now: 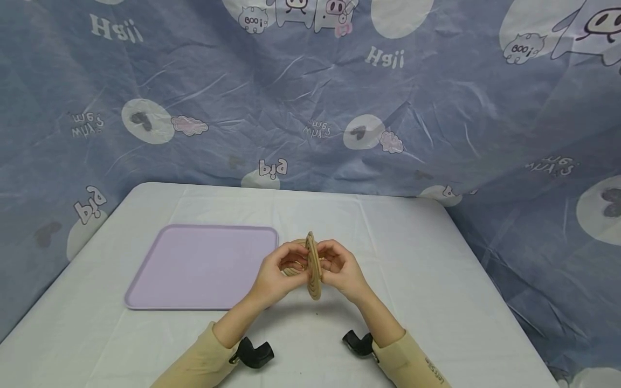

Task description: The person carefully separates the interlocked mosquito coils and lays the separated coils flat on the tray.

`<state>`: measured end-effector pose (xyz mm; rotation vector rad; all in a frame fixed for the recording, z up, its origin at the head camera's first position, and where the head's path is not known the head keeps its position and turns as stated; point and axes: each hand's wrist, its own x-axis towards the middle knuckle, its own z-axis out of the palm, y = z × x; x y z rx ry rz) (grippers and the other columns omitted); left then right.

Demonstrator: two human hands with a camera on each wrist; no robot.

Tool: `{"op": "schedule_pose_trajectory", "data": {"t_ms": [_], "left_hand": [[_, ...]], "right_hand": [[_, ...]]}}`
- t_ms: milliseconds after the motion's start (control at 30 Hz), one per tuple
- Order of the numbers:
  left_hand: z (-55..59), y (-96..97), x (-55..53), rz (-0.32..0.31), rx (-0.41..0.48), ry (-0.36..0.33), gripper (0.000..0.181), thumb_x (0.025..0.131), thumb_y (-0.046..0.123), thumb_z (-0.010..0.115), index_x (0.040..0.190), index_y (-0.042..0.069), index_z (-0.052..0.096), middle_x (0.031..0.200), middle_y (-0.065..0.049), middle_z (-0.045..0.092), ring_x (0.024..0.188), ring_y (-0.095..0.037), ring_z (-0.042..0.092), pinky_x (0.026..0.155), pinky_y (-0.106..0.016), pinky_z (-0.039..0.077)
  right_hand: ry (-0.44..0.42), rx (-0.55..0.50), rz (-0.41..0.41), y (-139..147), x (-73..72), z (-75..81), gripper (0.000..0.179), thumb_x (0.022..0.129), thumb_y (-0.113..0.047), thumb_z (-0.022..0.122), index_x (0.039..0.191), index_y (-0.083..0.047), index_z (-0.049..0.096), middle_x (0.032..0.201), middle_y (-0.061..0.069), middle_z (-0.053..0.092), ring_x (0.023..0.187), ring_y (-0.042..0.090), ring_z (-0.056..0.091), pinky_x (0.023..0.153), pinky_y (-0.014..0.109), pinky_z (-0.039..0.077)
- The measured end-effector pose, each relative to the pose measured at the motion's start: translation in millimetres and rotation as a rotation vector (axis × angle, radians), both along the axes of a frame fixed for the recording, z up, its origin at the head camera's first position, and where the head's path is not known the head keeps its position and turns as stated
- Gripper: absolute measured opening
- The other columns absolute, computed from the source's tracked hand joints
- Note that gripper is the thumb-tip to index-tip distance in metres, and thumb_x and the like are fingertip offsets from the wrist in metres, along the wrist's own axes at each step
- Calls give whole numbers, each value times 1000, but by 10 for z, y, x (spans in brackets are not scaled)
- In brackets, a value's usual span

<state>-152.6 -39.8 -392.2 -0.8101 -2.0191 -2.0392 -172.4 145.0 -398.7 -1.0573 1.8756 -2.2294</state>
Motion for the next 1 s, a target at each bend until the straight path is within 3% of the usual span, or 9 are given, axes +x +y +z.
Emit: {"op": "schedule_pose_trajectory", "data": {"t_ms": [167,233,533,733,1000], "left_hand": [[186,6,109,18,-14,-11,35,72,-12,71,104,-10,57,96,-24,60,88,-42,58,75,-47,51],[183,7,103,22,-15,-17,34,71,-12,71,102,-10,57,94,-23,60,87,-42,58,73,-44,52],[-78,-5,-62,-30,20,-43,38,71,-13,72,105,-8,57,101,-19,59,89,-34,59,71,-30,51],[-95,-27,-79,-58,21,-64,36,74,-7,73,106,-5,58,99,-17,61,90,-29,61,76,-34,53],[-96,-22,-82,-47,27,-71,37,70,-8,72,103,-6,55,93,-13,60,86,-19,60,76,-32,52]], "right_hand": [[7,2,16,-3,5,9,39,76,8,60,112,-4,54,107,7,56,96,15,55,83,25,50],[7,6,19,-3,5,10,40,75,9,59,112,-4,54,107,7,56,96,15,55,83,25,50],[28,28,-3,2,3,0,42,72,10,56,112,-4,53,105,7,55,95,15,54,80,24,50],[9,21,-6,2,9,-12,43,71,12,52,111,-3,53,104,8,55,93,15,55,79,23,50],[28,41,6,-11,4,-16,40,72,11,55,111,2,52,105,7,55,94,16,55,79,25,51]]}}
